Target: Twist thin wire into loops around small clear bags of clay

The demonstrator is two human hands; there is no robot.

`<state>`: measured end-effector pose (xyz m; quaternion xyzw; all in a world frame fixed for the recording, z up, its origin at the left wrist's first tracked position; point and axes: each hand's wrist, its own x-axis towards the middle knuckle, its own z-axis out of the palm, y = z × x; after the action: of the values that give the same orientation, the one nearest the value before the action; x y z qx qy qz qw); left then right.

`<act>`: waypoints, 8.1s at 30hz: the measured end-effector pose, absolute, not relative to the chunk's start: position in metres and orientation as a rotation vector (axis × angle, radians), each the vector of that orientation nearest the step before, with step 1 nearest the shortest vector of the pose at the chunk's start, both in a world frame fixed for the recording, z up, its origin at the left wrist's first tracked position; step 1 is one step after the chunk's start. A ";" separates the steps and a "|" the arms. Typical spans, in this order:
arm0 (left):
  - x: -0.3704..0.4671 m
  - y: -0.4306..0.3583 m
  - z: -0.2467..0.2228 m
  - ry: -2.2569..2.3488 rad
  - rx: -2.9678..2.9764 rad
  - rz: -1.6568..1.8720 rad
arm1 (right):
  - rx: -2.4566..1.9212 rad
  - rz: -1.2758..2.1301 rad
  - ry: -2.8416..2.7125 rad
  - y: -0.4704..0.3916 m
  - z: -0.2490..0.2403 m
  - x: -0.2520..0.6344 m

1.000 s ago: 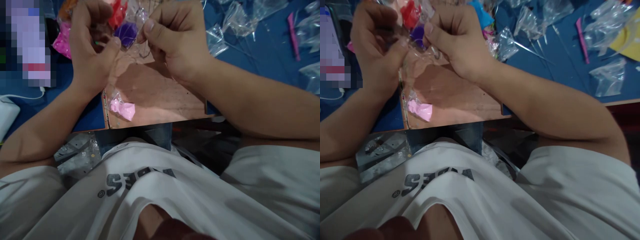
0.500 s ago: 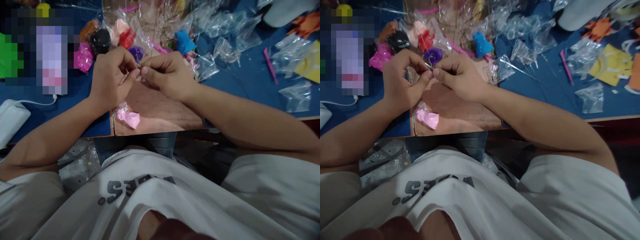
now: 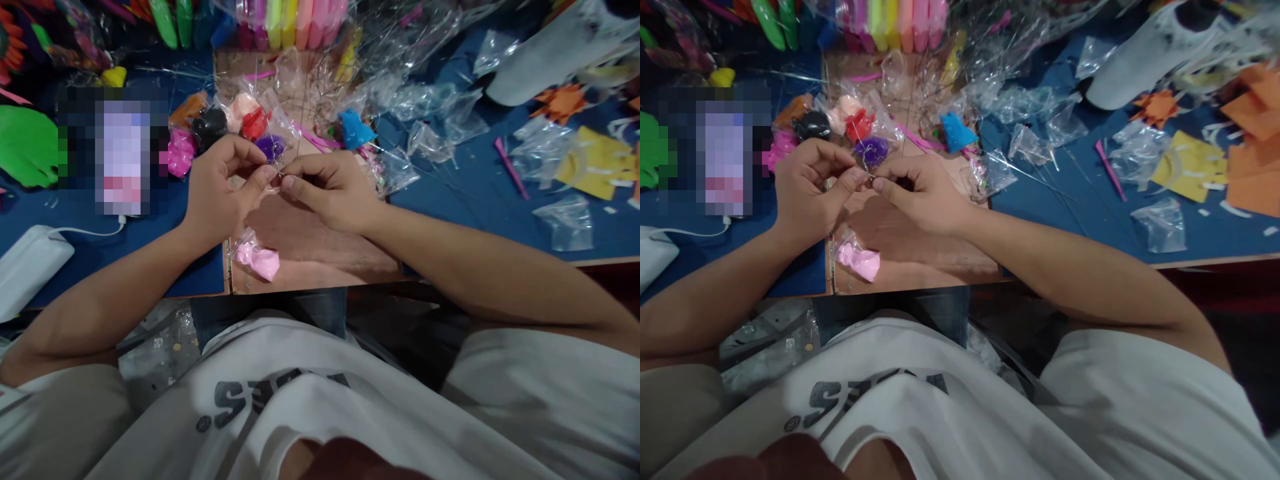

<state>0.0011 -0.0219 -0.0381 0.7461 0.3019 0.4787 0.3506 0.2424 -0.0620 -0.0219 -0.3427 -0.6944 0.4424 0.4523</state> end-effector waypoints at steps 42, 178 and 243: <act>0.016 -0.053 -0.021 0.942 2.166 1.423 | -0.798 0.689 -1.690 -0.070 -0.024 0.229; 0.009 -0.034 -0.025 0.535 2.062 1.382 | -0.711 0.724 -2.115 -0.082 -0.003 0.259; 0.010 -0.045 -0.018 0.496 2.155 1.179 | -0.713 0.521 -2.127 -0.099 -0.002 0.249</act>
<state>0.0104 -0.0447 -0.0179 0.8170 0.1881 0.4468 0.3123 0.2495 -0.0986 -0.0018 -0.2827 -0.8435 0.2067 0.4072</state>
